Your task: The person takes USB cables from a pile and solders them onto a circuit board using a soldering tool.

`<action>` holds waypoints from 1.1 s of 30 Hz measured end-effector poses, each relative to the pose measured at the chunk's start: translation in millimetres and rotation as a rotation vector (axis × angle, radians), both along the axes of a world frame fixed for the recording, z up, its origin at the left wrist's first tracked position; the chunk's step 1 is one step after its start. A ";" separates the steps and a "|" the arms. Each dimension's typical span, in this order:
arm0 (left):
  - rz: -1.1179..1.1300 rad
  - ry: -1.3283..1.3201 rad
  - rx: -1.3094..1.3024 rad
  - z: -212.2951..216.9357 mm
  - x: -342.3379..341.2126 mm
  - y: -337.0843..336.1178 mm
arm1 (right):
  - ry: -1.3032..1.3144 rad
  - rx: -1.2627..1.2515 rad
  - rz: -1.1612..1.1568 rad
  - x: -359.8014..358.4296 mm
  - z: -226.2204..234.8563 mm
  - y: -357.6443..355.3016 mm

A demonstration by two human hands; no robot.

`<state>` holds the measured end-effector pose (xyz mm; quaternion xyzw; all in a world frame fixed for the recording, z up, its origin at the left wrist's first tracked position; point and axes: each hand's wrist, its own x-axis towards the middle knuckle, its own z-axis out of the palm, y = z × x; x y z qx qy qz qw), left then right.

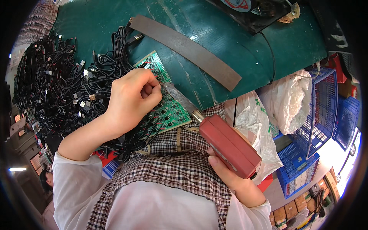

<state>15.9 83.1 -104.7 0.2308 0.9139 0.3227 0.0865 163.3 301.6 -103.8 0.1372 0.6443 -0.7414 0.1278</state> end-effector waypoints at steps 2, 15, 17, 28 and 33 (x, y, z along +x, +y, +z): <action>0.002 -0.004 -0.023 0.3 -0.1 -0.2 | 0.021 -0.053 -0.020 -0.9 3.1 -3.2; 0.012 -0.032 0.013 1.2 0.1 -3.5 | 0.019 -0.016 -0.209 2.1 17.7 -8.6; 0.022 -0.074 0.074 2.5 -0.8 -7.4 | 0.017 -0.014 -0.216 4.8 18.1 -9.0; -0.073 0.015 -0.037 12.8 -1.8 -9.9 | 0.052 -0.041 -0.228 15.5 12.5 -7.1; -0.190 0.178 -0.059 6.4 -9.3 -15.6 | 0.052 -0.116 -0.183 17.3 12.4 -2.6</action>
